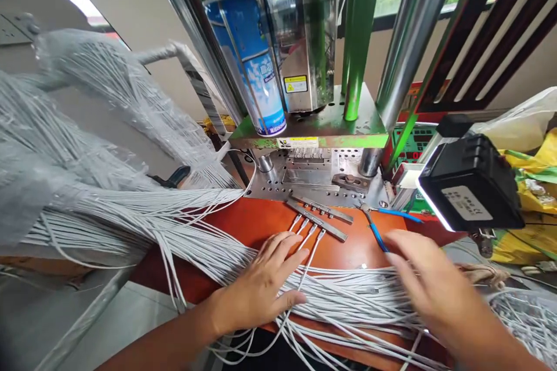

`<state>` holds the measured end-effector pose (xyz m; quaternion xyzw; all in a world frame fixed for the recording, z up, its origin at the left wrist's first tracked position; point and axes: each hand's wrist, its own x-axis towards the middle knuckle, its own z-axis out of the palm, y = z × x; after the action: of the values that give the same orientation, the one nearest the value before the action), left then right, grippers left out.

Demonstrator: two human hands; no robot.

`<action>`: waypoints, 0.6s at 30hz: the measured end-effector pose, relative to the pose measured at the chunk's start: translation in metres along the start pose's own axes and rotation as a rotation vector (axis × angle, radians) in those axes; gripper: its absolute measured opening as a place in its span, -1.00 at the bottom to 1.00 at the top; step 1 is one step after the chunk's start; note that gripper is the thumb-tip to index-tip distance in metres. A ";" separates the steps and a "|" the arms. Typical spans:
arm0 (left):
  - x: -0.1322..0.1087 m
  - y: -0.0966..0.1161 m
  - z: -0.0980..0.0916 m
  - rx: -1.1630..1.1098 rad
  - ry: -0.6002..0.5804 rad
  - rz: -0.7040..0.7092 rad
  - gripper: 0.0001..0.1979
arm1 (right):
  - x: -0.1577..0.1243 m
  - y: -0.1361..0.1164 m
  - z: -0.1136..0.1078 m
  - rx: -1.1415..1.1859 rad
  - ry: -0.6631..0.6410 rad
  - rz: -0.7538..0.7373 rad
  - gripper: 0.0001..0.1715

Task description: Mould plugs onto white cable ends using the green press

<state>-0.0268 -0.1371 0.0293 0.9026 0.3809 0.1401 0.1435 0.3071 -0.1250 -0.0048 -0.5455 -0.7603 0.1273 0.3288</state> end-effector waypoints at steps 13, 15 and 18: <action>0.006 -0.008 0.023 0.277 0.093 0.254 -0.63 | 0.086 0.006 0.056 0.064 0.043 -0.169 -0.70; 0.032 -0.016 0.014 0.276 0.163 0.272 -0.70 | 0.119 0.009 0.048 0.064 0.107 -0.185 -0.66; 0.089 -0.040 -0.005 0.269 0.278 0.298 -0.68 | 0.180 0.007 0.051 0.059 0.152 -0.125 -0.58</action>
<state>0.0049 -0.0451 0.0319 0.9319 0.2747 0.2305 -0.0539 0.2458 0.0505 0.0175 -0.4954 -0.7616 0.0871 0.4087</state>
